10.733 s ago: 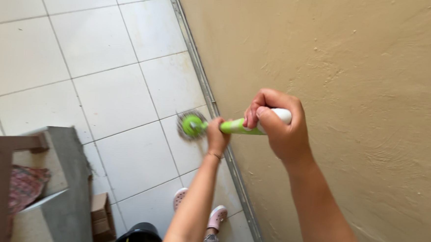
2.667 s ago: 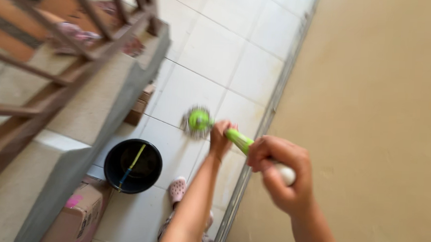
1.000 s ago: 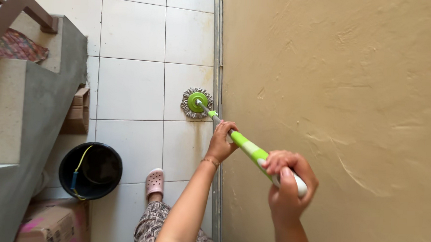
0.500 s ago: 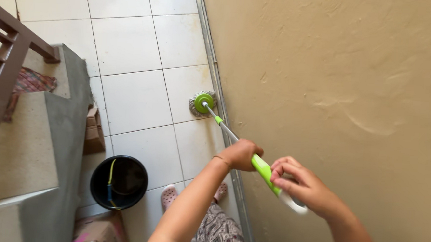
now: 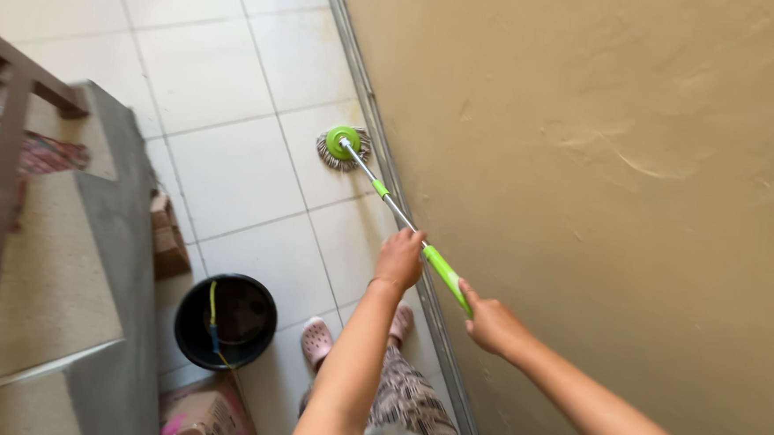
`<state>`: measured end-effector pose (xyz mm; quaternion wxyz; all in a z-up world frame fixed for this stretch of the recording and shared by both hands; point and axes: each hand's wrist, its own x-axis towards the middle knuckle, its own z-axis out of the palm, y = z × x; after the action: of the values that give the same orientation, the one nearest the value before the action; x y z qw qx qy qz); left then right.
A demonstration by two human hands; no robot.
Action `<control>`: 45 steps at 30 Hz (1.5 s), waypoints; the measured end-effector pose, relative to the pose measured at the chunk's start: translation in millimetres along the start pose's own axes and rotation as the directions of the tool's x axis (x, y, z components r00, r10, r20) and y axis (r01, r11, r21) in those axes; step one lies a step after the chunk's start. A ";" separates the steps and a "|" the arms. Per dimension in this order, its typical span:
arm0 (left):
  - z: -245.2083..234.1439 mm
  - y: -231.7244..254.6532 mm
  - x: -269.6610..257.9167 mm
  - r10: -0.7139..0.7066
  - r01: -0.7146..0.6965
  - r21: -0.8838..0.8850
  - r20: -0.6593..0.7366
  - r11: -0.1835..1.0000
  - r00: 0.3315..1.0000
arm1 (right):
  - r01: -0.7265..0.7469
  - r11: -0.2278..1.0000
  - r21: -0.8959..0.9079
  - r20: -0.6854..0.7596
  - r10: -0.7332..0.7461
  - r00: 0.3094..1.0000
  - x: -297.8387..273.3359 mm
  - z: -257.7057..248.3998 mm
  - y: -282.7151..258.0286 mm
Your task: The person mops a tiled floor using a mop and a bucket of water, occasionally rinsing and wringing the mop head by hand in the bucket.
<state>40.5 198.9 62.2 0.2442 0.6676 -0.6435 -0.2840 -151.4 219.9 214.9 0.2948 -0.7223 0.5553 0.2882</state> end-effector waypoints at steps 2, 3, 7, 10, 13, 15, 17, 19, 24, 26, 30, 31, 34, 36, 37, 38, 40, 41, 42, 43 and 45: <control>-16.6 -27.2 -13.9 -0.087 0.080 0.071 0.111 0.994 0.990 | 0.021 0.999 0.047 -0.016 -0.020 1.000 43.4 11.5 -15.2; -23.5 -40.7 -29.3 -0.141 0.133 0.062 0.152 0.989 0.978 | -0.019 0.990 0.143 0.028 0.015 0.999 65.1 14.3 -26.1; -50.7 -79.0 -97.8 -0.351 0.345 0.077 0.302 0.936 0.886 | -0.043 0.969 0.244 -0.004 0.045 0.999 155.5 6.7 -68.3; -63.9 -71.2 -107.1 -0.419 0.417 0.063 0.259 0.907 0.870 | -0.052 0.972 0.227 -0.019 0.058 0.998 195.3 11.1 -65.7; -56.5 -30.0 -96.1 -0.146 0.139 -0.089 -0.070 0.986 0.987 | -0.001 0.986 0.169 -0.023 0.005 1.000 184.9 47.3 -26.1; -31.3 11.6 -65.7 -0.027 0.025 -0.101 -0.021 0.995 0.999 | 0.110 0.987 0.121 -0.099 -0.098 0.990 144.3 68.9 22.0; -2.1 62.1 -50.6 0.140 -0.143 0.010 0.175 0.990 0.975 | 0.102 0.989 0.103 -0.011 -0.101 0.995 80.2 70.5 64.8; 25.6 100.6 -45.1 0.115 -0.116 -0.019 0.388 0.993 0.915 | -0.010 0.996 0.086 0.127 -0.001 0.992 25.9 44.9 91.1; 72.2 102.3 -46.1 0.114 -0.102 -0.053 0.325 0.993 0.939 | -0.148 0.979 0.141 0.230 0.113 0.967 -16.6 8.4 62.9; 70.9 74.0 -34.1 0.080 -0.085 0.006 0.253 0.996 0.964 | -0.130 0.967 0.221 0.201 0.086 0.976 19.6 10.9 41.9; 43.1 3.0 3.3 -0.182 0.204 -0.173 0.135 0.964 0.974 | 0.097 0.964 0.246 -0.026 -0.094 0.995 130.4 13.5 -7.8; 35.9 -14.9 16.0 -0.280 0.306 -0.300 0.129 0.904 0.951 | 0.119 0.960 0.255 -0.048 -0.111 0.993 158.7 5.5 -29.4; 25.0 -70.1 53.4 -0.021 0.059 0.250 -0.152 0.966 0.988 | 0.066 0.936 0.345 -0.052 -0.051 0.997 199.7 -12.5 -78.9; 38.6 -79.6 60.8 0.040 -0.002 0.195 -0.189 0.981 0.981 | -0.091 0.925 0.368 0.071 0.069 0.995 209.8 -15.8 -88.6; 43.0 -83.0 58.1 0.077 -0.042 0.174 -0.197 0.984 0.977 | -0.008 0.948 0.317 -0.013 0.013 1.000 208.1 -9.6 -77.6; 55.7 -73.5 54.9 0.009 0.005 0.091 -0.155 0.996 0.988 | 0.071 0.963 0.258 -0.094 -0.048 0.994 201.2 -2.1 -52.5; 89.5 -31.0 37.0 -0.016 0.016 0.044 -0.012 0.999 1.000 | 0.118 0.976 0.183 -0.153 -0.090 0.984 166.6 27.6 5.6; 100.0 -5.9 32.5 0.018 -0.022 0.075 0.051 0.997 0.999 | 0.110 0.983 0.148 -0.149 -0.088 0.985 150.7 33.5 33.3; 106.6 24.3 16.5 0.121 -0.123 0.037 0.052 0.992 0.991 | -0.037 0.987 0.159 0.014 0.035 0.999 124.1 40.5 60.6; 106.1 51.7 1.4 0.130 -0.127 -0.035 0.099 0.991 0.987 | -0.035 0.988 0.150 0.019 0.032 0.999 98.7 43.4 82.0; 94.3 95.2 -19.0 0.100 -0.103 -0.014 0.373 0.995 0.922 | -0.098 0.985 0.140 0.111 0.083 0.990 59.0 39.5 107.3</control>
<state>-93.7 216.6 61.4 0.1296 0.5679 -0.7127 -0.3908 -246.5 189.6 133.6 0.3617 -0.6568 0.5908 0.2978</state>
